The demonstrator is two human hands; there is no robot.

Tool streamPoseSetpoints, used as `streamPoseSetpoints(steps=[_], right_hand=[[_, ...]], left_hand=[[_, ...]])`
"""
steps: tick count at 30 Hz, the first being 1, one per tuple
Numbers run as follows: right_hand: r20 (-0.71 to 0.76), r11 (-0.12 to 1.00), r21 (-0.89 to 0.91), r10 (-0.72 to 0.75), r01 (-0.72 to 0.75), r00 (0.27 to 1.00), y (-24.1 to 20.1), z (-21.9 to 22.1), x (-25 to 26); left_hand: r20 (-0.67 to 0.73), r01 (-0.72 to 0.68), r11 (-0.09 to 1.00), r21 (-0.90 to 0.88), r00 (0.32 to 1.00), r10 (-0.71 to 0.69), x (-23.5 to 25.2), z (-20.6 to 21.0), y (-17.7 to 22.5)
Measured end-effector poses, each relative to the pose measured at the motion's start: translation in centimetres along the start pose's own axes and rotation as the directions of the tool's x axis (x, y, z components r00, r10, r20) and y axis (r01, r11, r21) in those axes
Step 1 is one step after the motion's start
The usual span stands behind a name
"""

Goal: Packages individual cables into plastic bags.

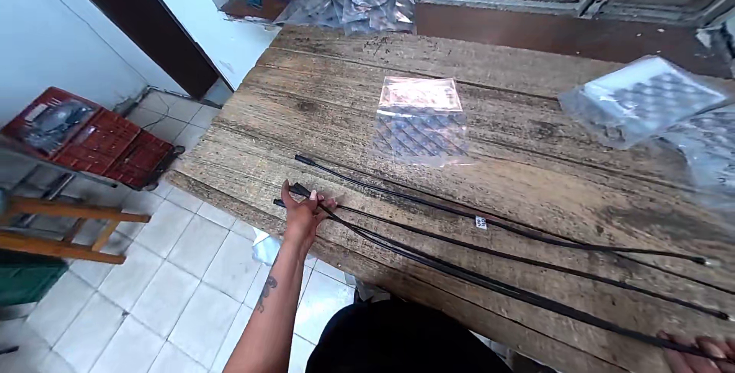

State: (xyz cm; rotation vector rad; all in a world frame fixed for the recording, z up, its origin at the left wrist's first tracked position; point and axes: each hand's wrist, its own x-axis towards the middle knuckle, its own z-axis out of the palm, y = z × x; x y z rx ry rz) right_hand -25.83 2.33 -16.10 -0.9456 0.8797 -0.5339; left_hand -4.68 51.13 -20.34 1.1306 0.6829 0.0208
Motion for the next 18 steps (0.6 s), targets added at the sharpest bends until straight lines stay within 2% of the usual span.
streamPoseSetpoints(steps=[3,5,8,10,12,13,14,15,16,17,18], right_hand=[[-0.052,0.994,-0.113,-0.019,0.013,0.998,0.4,-0.6,0.1],[-0.073,0.988,-0.154,-0.03,0.018,0.997,0.5,-0.2,0.1],[-0.133,0.991,-0.132,-0.003,-0.014,0.991,1.4,2.4,-0.9],[-0.186,0.993,-0.117,-0.004,-0.018,0.983,2.2,3.6,-0.9],[-0.218,0.986,-0.164,-0.06,0.024,0.974,2.2,5.3,-0.3],[-0.173,0.972,-0.224,-0.108,0.067,0.979,2.0,6.9,-0.5],[-0.075,0.943,-0.305,-0.167,0.137,0.983,1.6,9.0,-1.2],[0.081,0.884,-0.403,-0.221,0.235,0.972,1.2,11.5,-2.2],[0.272,0.787,-0.499,-0.255,0.362,0.928,1.0,13.9,-3.3],[0.476,0.641,-0.553,-0.281,0.532,0.834,1.1,16.3,-4.2],[0.654,0.448,-0.543,-0.305,0.71,0.692,1.4,18.5,-5.0]], left_hand=[[0.04,-0.044,0.997,0.065,0.998,0.042,-0.7,-0.1,0.9],[0.064,-0.07,0.997,-0.019,0.995,0.071,-0.1,0.2,1.4],[0.011,-0.064,0.989,-0.133,0.998,0.066,-1.3,2.5,0.6],[0.031,-0.036,0.997,-0.07,0.999,0.038,-4.6,4.6,-1.5],[0.114,0.004,0.998,0.067,0.993,-0.011,-6.5,5.5,-1.5],[0.23,-0.008,0.982,0.191,0.973,-0.037,-6.4,5.1,-0.5],[0.37,-0.037,0.936,0.35,0.923,-0.102,-6.2,4.5,0.9],[0.502,-0.105,0.857,0.504,0.843,-0.192,-6.2,4.1,2.4],[0.598,-0.196,0.76,0.62,0.745,-0.296,-6.4,4.2,3.7],[0.655,-0.296,0.664,0.687,0.649,-0.388,-6.8,4.7,4.5],[0.682,-0.386,0.585,0.714,0.572,-0.456,-7.0,5.2,4.9]])
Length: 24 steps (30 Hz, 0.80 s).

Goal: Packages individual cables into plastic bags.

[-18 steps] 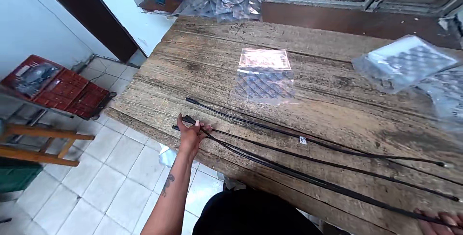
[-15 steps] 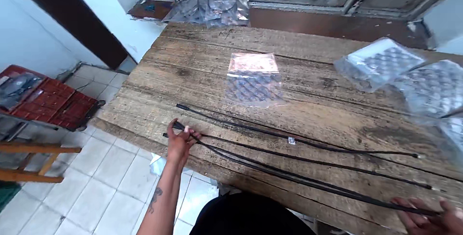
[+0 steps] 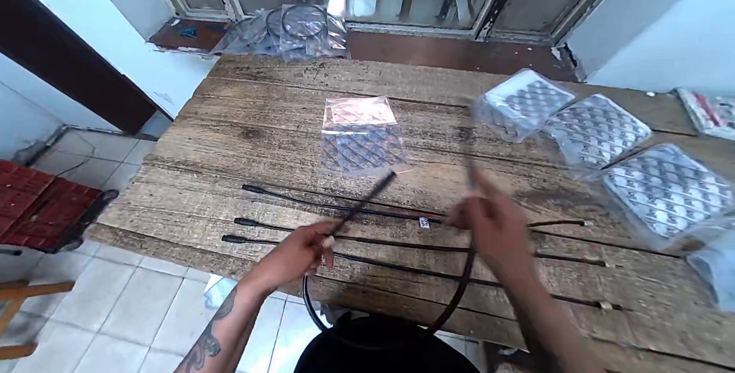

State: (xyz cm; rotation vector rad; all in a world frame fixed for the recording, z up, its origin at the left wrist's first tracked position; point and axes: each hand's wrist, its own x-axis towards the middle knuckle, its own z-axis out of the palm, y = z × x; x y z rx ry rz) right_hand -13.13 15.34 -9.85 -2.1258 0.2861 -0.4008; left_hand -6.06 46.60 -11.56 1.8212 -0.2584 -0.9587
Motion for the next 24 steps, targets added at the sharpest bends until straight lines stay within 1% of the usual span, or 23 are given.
streamPoseSetpoints(steps=[1,2,3,5,6,7,8,9,11,12,14,15,16,18,19,20,21,22,23,24], right_hand=[[0.063,0.964,-0.159,-0.203,0.211,0.977,-1.1,1.5,0.6],[0.124,0.889,-0.253,-0.361,0.382,0.924,-1.7,2.7,1.0],[0.189,0.828,-0.28,-0.449,0.486,0.873,-1.8,3.6,1.0],[0.28,0.74,-0.295,-0.538,0.604,0.795,-1.1,4.7,0.8],[0.317,0.718,-0.296,-0.549,0.63,0.774,-0.5,5.1,0.4],[0.344,0.711,-0.294,-0.545,0.639,0.765,0.2,5.3,-0.1],[0.367,0.713,-0.298,-0.527,0.634,0.766,0.9,5.5,-0.6],[0.383,0.722,-0.305,-0.504,0.621,0.774,1.8,5.5,-1.0],[0.401,0.736,-0.338,-0.451,0.586,0.798,3.4,4.9,-2.0],[0.411,0.742,-0.362,-0.416,0.564,0.811,4.1,4.4,-2.6],[0.438,0.758,-0.405,-0.331,0.512,0.836,4.7,3.6,-4.0],[0.468,0.787,-0.402,-0.262,0.467,0.844,4.6,3.3,-5.0],[0.513,0.836,-0.374,-0.174,0.402,0.84,4.2,3.0,-5.9],[0.577,0.922,-0.304,-0.021,0.239,0.816,4.2,2.9,-7.4],[0.584,0.954,-0.269,0.055,0.129,0.81,4.5,3.1,-7.7],[0.566,0.972,-0.236,0.133,0.006,0.814,5.0,3.5,-7.8],[0.508,0.973,-0.211,0.188,-0.09,0.841,5.6,3.8,-7.9],[0.422,0.97,-0.199,0.211,-0.137,0.882,6.4,4.0,-7.7],[0.332,0.965,-0.213,0.217,-0.151,0.918,7.1,3.9,-7.2],[0.248,0.951,-0.275,0.21,-0.139,0.946,7.9,3.4,-6.5]], left_hand=[[0.075,-0.005,0.996,0.089,0.997,-0.001,0.3,0.0,0.4],[0.133,-0.024,0.989,0.145,0.991,0.005,0.6,0.0,0.5],[0.183,-0.048,0.982,0.182,0.983,0.014,0.7,0.1,0.6],[0.239,-0.101,0.972,0.213,0.97,0.049,0.9,0.3,0.9],[0.22,-0.124,0.97,0.208,0.972,0.077,0.9,0.5,1.1],[0.154,-0.136,0.973,0.184,0.982,0.108,0.8,0.7,1.1],[0.05,-0.145,0.98,0.134,0.989,0.139,0.9,1.0,0.8],[-0.072,-0.146,0.987,0.066,0.986,0.151,1.0,1.5,0.1],[-0.323,-0.167,0.983,-0.078,0.937,0.134,1.2,3.7,-2.8],[-0.411,-0.198,0.969,-0.151,0.904,0.12,1.1,5.4,-4.9],[-0.528,-0.308,0.921,-0.24,0.837,0.143,1.2,9.3,-8.1],[-0.584,-0.367,0.898,-0.241,0.794,0.168,1.6,10.9,-8.7],[-0.632,-0.395,0.886,-0.242,0.757,0.164,2.2,12.1,-8.3],[-0.712,-0.358,0.89,-0.281,0.699,0.057,4.5,13.1,-5.6],[-0.718,-0.335,0.9,-0.28,0.695,0.034,5.7,13.3,-4.1],[-0.695,-0.307,0.917,-0.255,0.717,0.047,7.1,13.2,-3.0],[-0.631,-0.262,0.946,-0.192,0.771,0.086,8.5,12.6,-2.1],[-0.528,-0.197,0.979,-0.057,0.838,0.138,9.9,11.0,-1.3],[-0.41,-0.145,0.98,0.137,0.892,0.189,11.5,8.6,-0.4],[-0.321,-0.136,0.938,0.32,0.916,0.242,13.1,5.9,0.4]])
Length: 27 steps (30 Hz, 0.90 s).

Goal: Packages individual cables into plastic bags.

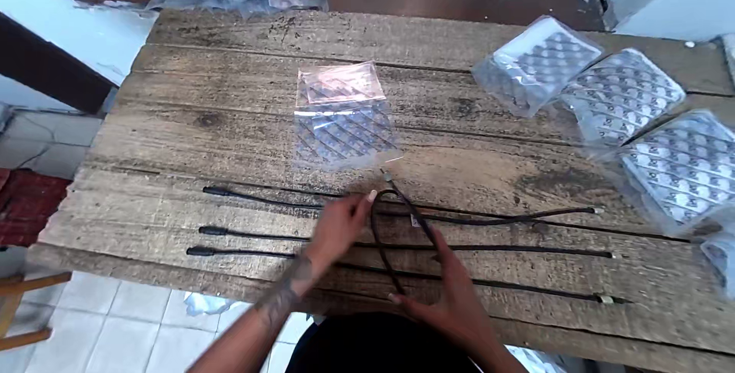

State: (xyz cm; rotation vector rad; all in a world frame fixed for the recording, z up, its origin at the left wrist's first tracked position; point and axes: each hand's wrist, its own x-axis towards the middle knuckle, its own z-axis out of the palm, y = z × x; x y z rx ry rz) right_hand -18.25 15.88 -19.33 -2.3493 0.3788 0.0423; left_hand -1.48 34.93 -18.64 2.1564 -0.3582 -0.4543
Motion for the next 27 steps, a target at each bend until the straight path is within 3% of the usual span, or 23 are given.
streamPoseSetpoints(steps=[2,4,9,14,19,22,25,27], right_hand=[[-0.106,0.983,-0.185,0.0,-0.02,0.994,1.6,-1.6,1.2],[-0.132,0.965,-0.26,-0.005,-0.03,0.991,2.7,-3.2,1.8],[-0.115,0.968,-0.249,-0.048,0.018,0.992,1.1,-3.6,3.3],[-0.062,0.961,-0.253,-0.133,0.113,0.989,-2.0,-3.2,3.9],[0.103,0.915,-0.304,-0.245,0.265,0.964,-4.7,-2.8,2.9],[0.076,0.945,-0.247,-0.201,0.214,0.977,-4.9,-1.2,4.4],[0.015,0.992,-0.122,0.005,-0.003,1.0,-3.8,0.4,4.2],[-0.032,0.995,-0.072,0.066,-0.068,0.997,-4.0,1.5,2.5]], left_hand=[[0.04,-0.134,0.969,0.21,0.991,0.129,5.8,-3.4,-2.0],[0.027,-0.229,0.94,0.254,0.973,0.23,11.1,-4.8,-5.3],[-0.108,-0.318,0.903,0.29,0.926,0.361,14.0,-3.3,-7.4],[-0.054,-0.347,0.795,0.497,0.902,0.427,11.8,-4.9,-3.0],[-0.026,-0.438,0.564,0.7,0.774,0.633,6.5,-5.0,-6.8],[0.008,-0.482,0.433,0.762,0.675,0.738,1.4,-1.9,-7.1],[0.053,-0.548,0.508,0.664,0.713,0.699,-1.7,0.7,-5.5],[0.061,-0.576,0.6,0.555,0.748,0.661,-3.4,2.3,-3.8]])
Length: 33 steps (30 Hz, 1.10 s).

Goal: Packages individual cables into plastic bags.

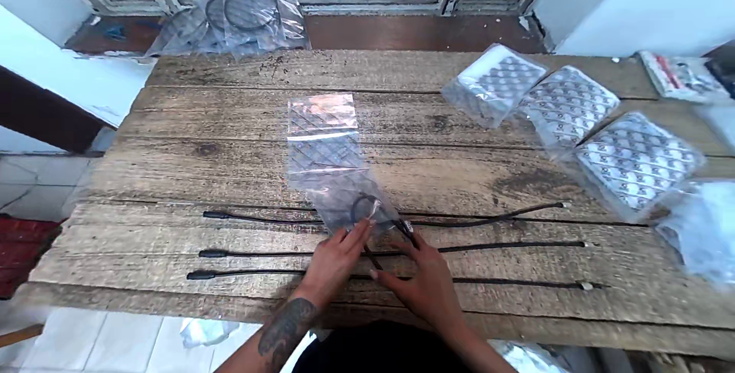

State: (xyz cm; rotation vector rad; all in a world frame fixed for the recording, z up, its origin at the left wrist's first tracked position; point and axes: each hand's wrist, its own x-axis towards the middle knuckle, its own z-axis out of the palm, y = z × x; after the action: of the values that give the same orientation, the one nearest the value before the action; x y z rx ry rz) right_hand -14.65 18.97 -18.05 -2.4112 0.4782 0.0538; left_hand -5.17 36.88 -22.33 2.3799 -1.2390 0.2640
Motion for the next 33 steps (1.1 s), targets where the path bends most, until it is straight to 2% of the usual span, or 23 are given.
streamPoseSetpoints(steps=[1,3,4,5,6,7,8,9,10,11,13,15,17,19,21,23,24,26,28,30,31,32,33], right_hand=[[-0.052,1.0,0.008,-0.003,0.003,0.999,-0.3,0.6,-0.9],[-0.15,1.0,0.022,0.008,-0.004,0.989,-1.2,1.4,-1.0],[-0.169,0.999,0.031,0.034,-0.03,0.985,-1.5,1.6,-0.6],[-0.171,0.998,0.033,0.056,-0.051,0.984,-1.4,1.8,-0.1],[-0.186,0.997,0.031,0.074,-0.069,0.98,-1.2,2.3,0.2],[-0.222,0.997,0.023,0.074,-0.07,0.972,-1.1,2.8,0.3],[-0.256,0.998,0.006,0.063,-0.064,0.965,-1.1,3.5,0.1],[-0.271,0.998,-0.023,0.05,-0.059,0.961,-1.3,4.1,-0.2],[-0.306,0.997,-0.064,0.018,-0.039,0.952,-1.3,4.9,-0.3],[-0.323,0.995,-0.101,-0.014,-0.02,0.946,-1.1,5.6,-0.3],[-0.257,0.991,-0.135,-0.018,-0.017,0.966,-0.7,6.5,0.5],[-0.103,0.987,-0.158,-0.043,0.026,0.994,-0.2,6.4,1.3],[0.041,0.971,-0.164,-0.167,0.172,0.985,0.8,5.8,0.1],[0.009,0.898,-0.159,-0.413,0.409,0.911,3.9,6.4,-2.2],[0.028,0.791,-0.229,-0.577,0.567,0.817,5.9,6.4,-3.4],[-0.022,0.688,-0.336,-0.688,0.643,0.726,6.1,6.3,-3.3],[-0.039,0.669,-0.377,-0.703,0.641,0.71,5.7,6.5,-2.9],[-0.074,0.703,-0.401,-0.664,0.588,0.744,4.4,7.5,-2.1],[-0.014,0.786,-0.333,-0.557,0.521,0.831,3.3,7.7,-1.6],[0.048,0.812,-0.236,-0.539,0.534,0.841,3.3,6.9,-2.5],[0.01,0.758,-0.233,-0.624,0.609,0.781,3.8,6.1,-3.5],[-0.096,0.672,-0.272,-0.732,0.689,0.675,4.5,5.2,-4.5],[-0.199,0.634,-0.283,-0.773,0.72,0.602,5.1,4.0,-5.3]], left_hand=[[0.008,-0.003,0.998,-0.058,1.0,0.004,-0.1,-0.2,1.5],[-0.071,-0.058,0.99,-0.128,0.996,0.049,-0.8,-0.5,4.0],[-0.131,-0.053,0.984,-0.168,0.991,0.031,-1.5,-0.6,4.9],[-0.176,0.021,0.974,-0.227,0.983,-0.062,-2.4,-0.8,5.8],[-0.187,0.174,0.937,-0.304,0.953,-0.238,-3.3,-0.7,6.3],[-0.139,0.37,0.858,-0.357,0.887,-0.44,-3.8,-0.6,6.4],[-0.017,0.55,0.747,-0.373,0.801,-0.598,-4.4,-0.4,6.2],[0.157,0.673,0.629,-0.39,0.721,-0.674,-4.7,-0.3,6.0],[0.343,0.734,0.539,-0.413,0.674,-0.654,-4.9,-0.4,6.2],[0.499,0.749,0.495,-0.44,0.662,-0.559,-5.2,-0.4,6.6],[0.657,0.749,0.466,-0.471,0.65,-0.381,-5.8,-0.3,7.0],[0.677,0.793,0.412,-0.449,0.603,-0.422,-6.6,0.1,6.3],[0.652,0.832,0.356,-0.426,0.555,-0.517,-7.5,0.3,5.3],[0.639,0.846,0.319,-0.427,0.532,-0.556,-8.2,0.1,5.0],[0.637,0.847,0.324,-0.422,0.531,-0.559,-8.6,0.3,4.8],[0.645,0.836,0.375,-0.401,0.548,-0.532,-8.8,0.3,5.0],[0.651,0.822,0.409,-0.397,0.566,-0.507,-8.7,0.2,5.2],[0.623,0.79,0.44,-0.427,0.61,-0.49,-8.6,0.0,5.9],[0.628,0.794,0.398,-0.459,0.607,-0.486,-9.0,-0.2,5.3],[0.693,0.794,0.248,-0.555,0.606,-0.391,-9.7,-0.7,4.0],[0.728,0.784,0.115,-0.61,0.612,-0.309,-10.0,-1.3,3.5],[0.747,0.768,-0.017,-0.64,0.617,-0.247,-10.0,-1.9,3.0],[0.749,0.75,-0.119,-0.65,0.607,-0.267,-9.7,-2.0,2.8]])
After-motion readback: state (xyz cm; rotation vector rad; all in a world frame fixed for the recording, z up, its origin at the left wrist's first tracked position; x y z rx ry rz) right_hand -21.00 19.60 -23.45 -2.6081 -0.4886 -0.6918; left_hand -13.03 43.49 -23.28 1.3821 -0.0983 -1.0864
